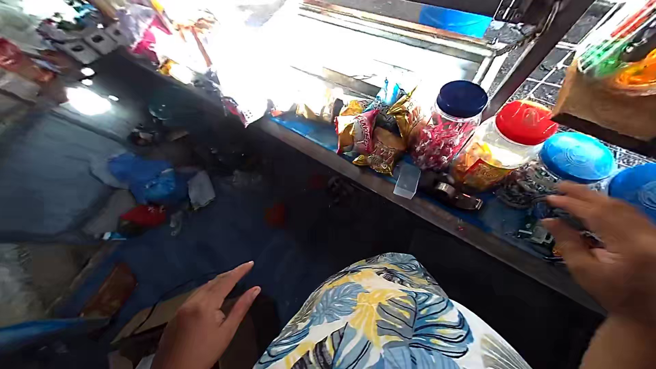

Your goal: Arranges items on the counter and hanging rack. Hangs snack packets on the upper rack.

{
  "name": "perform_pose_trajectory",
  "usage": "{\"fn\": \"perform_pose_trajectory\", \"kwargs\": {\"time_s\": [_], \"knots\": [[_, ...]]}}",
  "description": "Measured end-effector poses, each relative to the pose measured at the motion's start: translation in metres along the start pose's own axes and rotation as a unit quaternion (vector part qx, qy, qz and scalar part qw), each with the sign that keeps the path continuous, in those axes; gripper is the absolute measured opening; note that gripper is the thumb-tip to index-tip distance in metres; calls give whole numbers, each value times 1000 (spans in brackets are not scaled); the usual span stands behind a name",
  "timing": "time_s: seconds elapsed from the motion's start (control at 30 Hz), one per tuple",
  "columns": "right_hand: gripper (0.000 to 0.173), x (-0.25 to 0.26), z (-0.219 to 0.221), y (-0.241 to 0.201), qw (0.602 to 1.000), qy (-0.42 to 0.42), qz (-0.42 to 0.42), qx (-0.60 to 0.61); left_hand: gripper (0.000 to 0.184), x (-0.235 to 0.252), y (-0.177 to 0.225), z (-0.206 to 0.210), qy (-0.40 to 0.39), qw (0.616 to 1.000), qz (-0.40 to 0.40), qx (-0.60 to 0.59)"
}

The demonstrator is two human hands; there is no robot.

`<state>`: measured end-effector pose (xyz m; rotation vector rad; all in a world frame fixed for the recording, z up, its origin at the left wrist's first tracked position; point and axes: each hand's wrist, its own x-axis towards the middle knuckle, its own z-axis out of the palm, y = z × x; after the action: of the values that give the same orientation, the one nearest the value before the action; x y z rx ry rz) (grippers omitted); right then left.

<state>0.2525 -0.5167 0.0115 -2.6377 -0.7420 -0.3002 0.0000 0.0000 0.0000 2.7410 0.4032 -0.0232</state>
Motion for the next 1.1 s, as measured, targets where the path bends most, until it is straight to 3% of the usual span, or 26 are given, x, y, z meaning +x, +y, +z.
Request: {"fn": "perform_pose_trajectory", "kwargs": {"time_s": [0.1,0.2,0.33,0.47,0.67,0.87,0.97,1.1], "knots": [[37,41,69,-12,993,-117,15,19,51,23,-33,2,-33,999,-31,-5],[31,96,133,-40,973,-222,-23,56,51,42,-69,7,-68,995,-76,-16],[36,179,171,-94,948,-283,-106,104,55,80,-112,24,-53,990,-126,-35],[40,242,191,-124,948,-267,-149,87,80,140,-150,34,18,985,-165,-48],[43,298,245,-161,958,-266,-96,48,103,294,-242,5,39,986,-156,-45],[67,354,319,-233,963,-264,-4,61,122,474,-337,13,19,967,-132,-216],[75,411,373,-287,950,-306,-13,67,124,556,-359,24,58,963,-95,-247],[86,488,458,-367,938,-326,-71,98,109,639,-359,41,114,956,-87,-258]]}}
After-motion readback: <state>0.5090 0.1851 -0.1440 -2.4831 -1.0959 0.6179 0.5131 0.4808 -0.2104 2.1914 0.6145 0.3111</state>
